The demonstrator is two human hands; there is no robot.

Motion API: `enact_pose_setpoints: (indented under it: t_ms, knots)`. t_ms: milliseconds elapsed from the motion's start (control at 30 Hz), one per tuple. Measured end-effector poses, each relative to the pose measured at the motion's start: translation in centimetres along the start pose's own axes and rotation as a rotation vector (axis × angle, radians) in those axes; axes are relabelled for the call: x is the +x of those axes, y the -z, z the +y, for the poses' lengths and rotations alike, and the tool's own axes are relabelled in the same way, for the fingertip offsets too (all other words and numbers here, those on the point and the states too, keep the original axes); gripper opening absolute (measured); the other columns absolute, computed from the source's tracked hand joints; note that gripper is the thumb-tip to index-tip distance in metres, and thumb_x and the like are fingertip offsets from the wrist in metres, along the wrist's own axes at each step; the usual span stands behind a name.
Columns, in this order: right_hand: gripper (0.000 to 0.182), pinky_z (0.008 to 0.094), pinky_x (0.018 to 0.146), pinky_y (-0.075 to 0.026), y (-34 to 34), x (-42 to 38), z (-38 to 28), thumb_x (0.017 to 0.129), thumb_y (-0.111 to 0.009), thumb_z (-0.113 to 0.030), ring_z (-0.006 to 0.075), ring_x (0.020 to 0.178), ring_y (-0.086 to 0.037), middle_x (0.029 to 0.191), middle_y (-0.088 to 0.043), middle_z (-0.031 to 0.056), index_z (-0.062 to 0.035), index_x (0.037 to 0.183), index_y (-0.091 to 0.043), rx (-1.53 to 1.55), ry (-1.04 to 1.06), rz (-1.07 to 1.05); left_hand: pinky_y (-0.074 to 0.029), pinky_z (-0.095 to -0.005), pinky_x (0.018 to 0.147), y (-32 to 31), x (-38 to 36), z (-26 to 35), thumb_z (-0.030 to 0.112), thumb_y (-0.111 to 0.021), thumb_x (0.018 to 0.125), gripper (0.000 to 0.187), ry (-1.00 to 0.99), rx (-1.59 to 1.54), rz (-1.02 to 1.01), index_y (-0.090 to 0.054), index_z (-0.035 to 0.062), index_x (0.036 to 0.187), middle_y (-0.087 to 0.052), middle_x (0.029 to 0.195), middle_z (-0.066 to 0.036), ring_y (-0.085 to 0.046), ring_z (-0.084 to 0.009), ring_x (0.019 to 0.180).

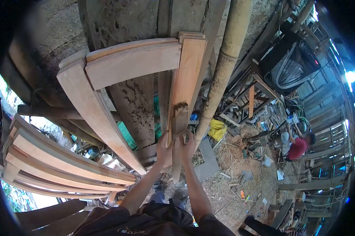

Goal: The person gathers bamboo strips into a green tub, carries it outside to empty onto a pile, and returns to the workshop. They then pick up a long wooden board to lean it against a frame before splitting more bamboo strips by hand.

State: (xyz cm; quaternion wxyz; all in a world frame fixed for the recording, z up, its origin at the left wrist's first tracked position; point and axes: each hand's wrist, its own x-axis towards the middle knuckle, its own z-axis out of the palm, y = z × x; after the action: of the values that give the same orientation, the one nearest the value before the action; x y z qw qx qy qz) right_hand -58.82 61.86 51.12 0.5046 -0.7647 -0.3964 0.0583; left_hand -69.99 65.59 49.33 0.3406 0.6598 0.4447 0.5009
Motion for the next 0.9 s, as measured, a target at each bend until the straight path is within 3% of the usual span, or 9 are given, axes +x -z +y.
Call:
enact_pose_setpoints:
  t_ms: [133, 200, 300, 400, 533, 633, 700, 833, 900]
  knots:
    - [0.036, 0.0394, 0.08, -0.057, -0.3, 1.5, -0.8, 0.091, -0.077, -0.01, 0.0297, 0.1, -0.07, 0.116, -0.07, 0.0167, -0.0036, 0.124, -0.065, -0.06, 0.012, 0.082, -0.055, -0.0419, 0.096, -1.1, 1.1, -2.0, 0.012, -0.078, 0.089, 0.042, 0.11, -0.101, -0.139, -0.065, -0.0045, 0.125, -0.071, 0.115, -0.023, -0.07, -0.0389, 0.108]
    - [0.028, 0.0375, 0.083, -0.055, -0.4, 2.5, 0.1, 0.09, -0.077, -0.01, 0.0315, 0.095, -0.071, 0.1, -0.072, 0.0142, -0.0013, 0.114, -0.067, 0.178, -0.108, -0.047, -0.057, -0.0415, 0.094, -1.3, 1.2, -1.7, 0.009, -0.077, 0.09, 0.033, 0.169, -0.114, -0.091, -0.068, -0.0045, 0.118, -0.072, 0.112, -0.023, -0.071, -0.0375, 0.104]
    - [0.024, 0.0374, 0.076, -0.056, -0.3, 2.9, 0.9, 0.089, -0.077, -0.01, 0.0328, 0.086, -0.072, 0.095, -0.072, 0.016, -0.0019, 0.109, -0.067, 0.031, -0.076, -0.066, -0.059, -0.0403, 0.087, -1.5, 1.1, -1.6, 0.007, -0.077, 0.089, 0.024, 0.311, -0.178, -0.115, -0.07, -0.0032, 0.11, -0.073, 0.105, -0.021, -0.073, -0.0348, 0.096]
    - [0.022, 0.0377, 0.075, -0.056, -0.1, 2.6, 0.3, 0.089, -0.078, -0.013, 0.0324, 0.084, -0.074, 0.094, -0.074, 0.0154, -0.0035, 0.105, -0.067, -0.016, -0.105, -0.064, -0.061, -0.0333, 0.077, -1.9, 0.7, -2.1, 0.004, -0.08, 0.088, 0.022, 0.092, 0.058, -0.059, -0.071, -0.0028, 0.107, -0.073, 0.095, -0.016, -0.075, -0.0222, 0.088]
    - [0.02, 0.0431, 0.077, -0.056, 0.5, 3.4, 0.3, 0.091, -0.076, -0.014, 0.0339, 0.09, -0.074, 0.095, -0.076, 0.0149, -0.0029, 0.105, -0.068, -0.119, -0.09, -0.091, -0.059, -0.0331, 0.073, -3.4, 0.4, -2.9, 0.004, -0.08, 0.089, 0.017, 0.192, -0.173, 0.022, -0.07, -0.0033, 0.102, -0.071, 0.09, -0.015, -0.074, -0.024, 0.082]
    - [0.022, 0.0434, 0.077, -0.055, 0.4, 3.2, 0.2, 0.091, -0.077, -0.02, 0.0336, 0.091, -0.075, 0.095, -0.077, 0.0144, -0.0047, 0.104, -0.069, -0.153, -0.108, -0.096, -0.055, -0.0415, 0.072, -3.0, 0.8, -3.2, 0.01, -0.08, 0.089, 0.018, 0.189, -0.119, -0.023, -0.069, -0.0013, 0.097, -0.071, 0.092, -0.018, -0.071, -0.0379, 0.082]
    - [0.023, 0.0433, 0.077, -0.056, 0.3, 2.8, 0.3, 0.091, -0.077, -0.024, 0.0331, 0.091, -0.075, 0.095, -0.077, 0.0146, -0.0059, 0.102, -0.069, -0.156, -0.143, -0.098, -0.058, -0.0359, 0.075, -2.5, 1.0, -2.8, 0.007, -0.079, 0.09, 0.015, 0.156, -0.03, -0.056, -0.069, -0.0012, 0.098, -0.072, 0.097, -0.017, -0.074, -0.0263, 0.082]
    - [0.027, 0.0423, 0.081, -0.055, 0.0, 2.0, 0.6, 0.092, -0.077, -0.027, 0.0333, 0.091, -0.075, 0.094, -0.077, 0.0139, -0.0085, 0.111, -0.07, -0.149, -0.225, -0.091, -0.059, -0.0364, 0.084, -1.3, 0.4, -1.5, 0.011, -0.077, 0.094, 0.02, 0.273, 0.018, -0.176, -0.07, -0.0011, 0.108, -0.073, 0.109, -0.016, -0.074, -0.0228, 0.093]
    - [0.023, 0.0452, 0.085, -0.052, -0.3, 1.0, 1.2, 0.094, -0.074, -0.027, 0.0353, 0.101, -0.071, 0.097, -0.075, 0.0138, -0.0076, 0.105, -0.07, -0.029, -0.315, -0.138, -0.056, -0.0346, 0.093, -1.0, -0.7, -2.1, 0.016, -0.074, 0.098, 0.033, 0.205, -0.226, -0.197, -0.066, -0.0016, 0.125, -0.071, 0.123, -0.016, -0.071, -0.0209, 0.108]
